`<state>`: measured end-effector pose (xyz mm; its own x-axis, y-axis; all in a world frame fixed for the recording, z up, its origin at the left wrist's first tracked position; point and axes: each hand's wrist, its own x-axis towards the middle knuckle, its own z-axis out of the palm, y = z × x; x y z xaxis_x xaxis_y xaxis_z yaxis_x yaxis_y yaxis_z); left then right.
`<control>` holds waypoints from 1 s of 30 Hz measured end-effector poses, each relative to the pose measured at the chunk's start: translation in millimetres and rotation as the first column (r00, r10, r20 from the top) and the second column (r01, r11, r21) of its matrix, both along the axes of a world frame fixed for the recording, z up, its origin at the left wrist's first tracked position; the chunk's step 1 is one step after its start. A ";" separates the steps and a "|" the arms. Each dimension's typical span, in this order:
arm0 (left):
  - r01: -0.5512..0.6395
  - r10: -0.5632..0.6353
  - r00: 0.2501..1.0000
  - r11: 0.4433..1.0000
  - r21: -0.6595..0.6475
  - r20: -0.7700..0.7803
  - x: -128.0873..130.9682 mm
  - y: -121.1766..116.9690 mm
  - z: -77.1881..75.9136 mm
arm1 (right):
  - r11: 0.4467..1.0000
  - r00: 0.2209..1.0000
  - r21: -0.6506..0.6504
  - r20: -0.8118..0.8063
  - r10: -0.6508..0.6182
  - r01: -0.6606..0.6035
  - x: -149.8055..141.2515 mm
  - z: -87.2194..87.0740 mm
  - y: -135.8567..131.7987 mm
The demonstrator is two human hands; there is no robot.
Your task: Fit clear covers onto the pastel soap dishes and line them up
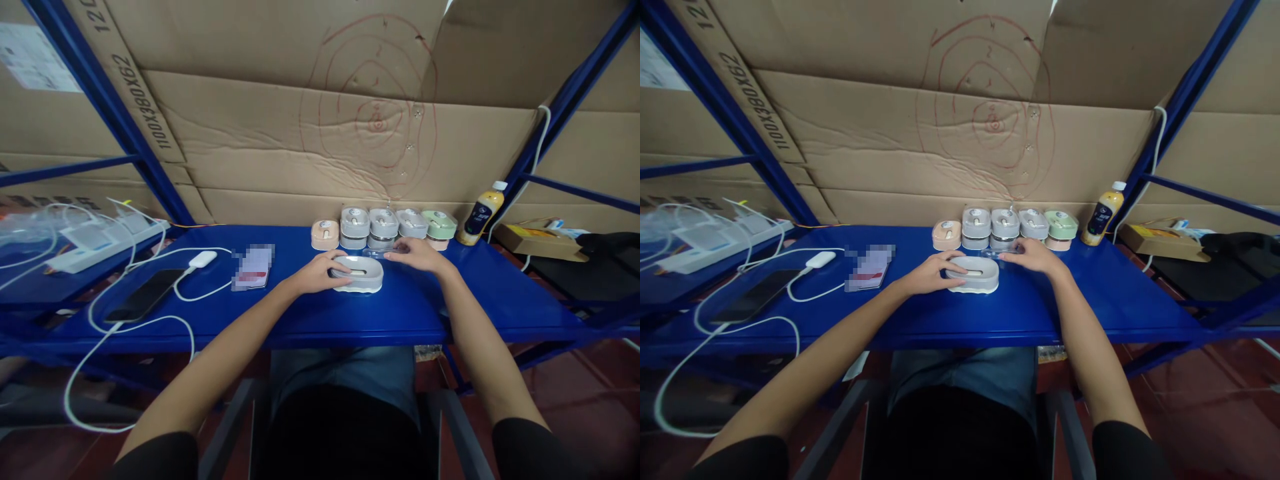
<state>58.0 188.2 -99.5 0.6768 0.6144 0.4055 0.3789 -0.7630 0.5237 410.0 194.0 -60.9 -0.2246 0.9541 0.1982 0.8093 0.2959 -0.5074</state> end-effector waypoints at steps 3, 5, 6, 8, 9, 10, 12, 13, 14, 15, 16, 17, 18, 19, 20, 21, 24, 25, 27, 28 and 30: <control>-0.039 0.039 0.999 0.999 0.000 0.026 -1.9 1.3 4.2 | 1.000 1.000 0.010 -0.006 0.021 -0.021 2.8 -2.5 2.8; -0.110 0.109 0.993 0.994 0.024 0.042 -4.4 4.1 6.5 | 1.000 1.000 0.005 -0.008 0.018 -0.018 5.3 -3.2 3.9; -0.149 0.147 0.988 0.988 0.038 0.048 -5.9 5.9 7.0 | 1.000 1.000 -0.001 -0.008 0.013 -0.013 6.4 -3.4 4.2; -0.204 0.202 0.978 0.977 0.055 0.054 -8.7 10.0 6.6 | 1.000 1.000 -0.010 -0.009 0.005 -0.005 7.6 -3.9 4.5; -0.219 0.216 0.975 0.974 0.056 0.053 -9.8 11.9 5.8 | 1.000 1.000 -0.013 -0.012 0.002 -0.002 7.5 -4.1 4.5; -0.227 0.225 0.973 0.972 0.053 0.050 -10.7 13.6 4.9 | 1.000 1.000 -0.018 -0.015 0.001 -0.002 7.1 -4.3 4.4; -0.238 0.236 0.971 0.970 0.045 0.038 -11.8 15.9 2.7 | 0.999 1.000 -0.047 -0.014 0.002 -0.003 5.1 -4.4 3.8; -0.244 0.243 0.970 0.969 0.041 0.029 -12.1 16.6 1.7 | 0.998 1.000 -0.068 -0.012 0.001 -0.002 3.8 -4.4 3.3; -0.250 0.249 0.968 0.968 0.038 0.018 -12.3 17.2 0.7 | 0.996 1.000 -0.089 -0.010 -0.001 0.000 2.4 -4.3 2.8; -0.254 0.253 0.967 0.967 0.036 0.008 -12.5 17.7 0.0 | 0.995 1.000 -0.104 -0.011 -0.004 0.003 1.0 -4.2 2.3; -0.258 0.258 0.966 0.966 0.033 0.000 -12.6 18.2 -0.6 | 0.994 1.000 -0.111 -0.015 -0.008 0.007 -0.2 -4.1 1.8; -0.262 0.263 0.965 0.964 0.030 -0.002 -12.8 18.6 -0.9 | 0.994 1.000 -0.110 -0.022 -0.012 0.010 -1.1 -4.0 1.2; -0.265 0.265 0.964 0.964 0.026 -0.001 -13.0 18.9 -0.9 | 0.995 0.999 -0.102 -0.031 -0.015 0.012 -1.7 -3.7 0.6; -0.267 0.267 0.964 0.963 0.024 0.009 -13.2 18.9 -0.6 | 0.995 0.999 -0.094 -0.042 -0.017 0.013 -1.9 -3.2 -0.1; -0.266 0.265 0.964 0.964 0.024 0.024 -13.4 18.7 0.1 | 0.996 0.998 -0.083 -0.057 -0.018 0.013 -2.0 -2.4 -0.8; -0.259 0.257 0.965 0.966 0.025 0.042 -13.4 17.8 1.1 | 0.998 0.997 -0.068 -0.080 -0.018 0.012 -1.8 -1.3 -1.7; -0.196 0.193 0.978 0.980 0.035 0.077 -12.2 11.7 5.3 | 1.000 0.977 0.002 -0.213 0.011 -0.011 -1.4 3.2 -4.9; -0.164 0.161 0.984 0.986 0.036 0.074 -11.2 8.5 6.5 | 0.999 0.964 0.035 -0.264 0.026 -0.018 -1.6 4.8 -6.1; -0.098 0.096 0.994 0.995 0.034 0.056 -8.3 1.9 7.7 | 0.995 0.939 0.093 -0.339 0.050 -0.019 -2.5 7.8 -8.2; -0.068 0.066 0.997 0.997 0.034 0.043 -6.6 -1.2 7.6 | 0.993 0.932 0.115 -0.358 0.051 -0.010 -3.2 9.1 -9.1; -0.016 0.016 1.000 0.999 0.037 0.013 -3.4 -6.1 6.6 | 0.990 0.930 0.143 -0.366 0.036 0.018 -4.6 10.8 -10.3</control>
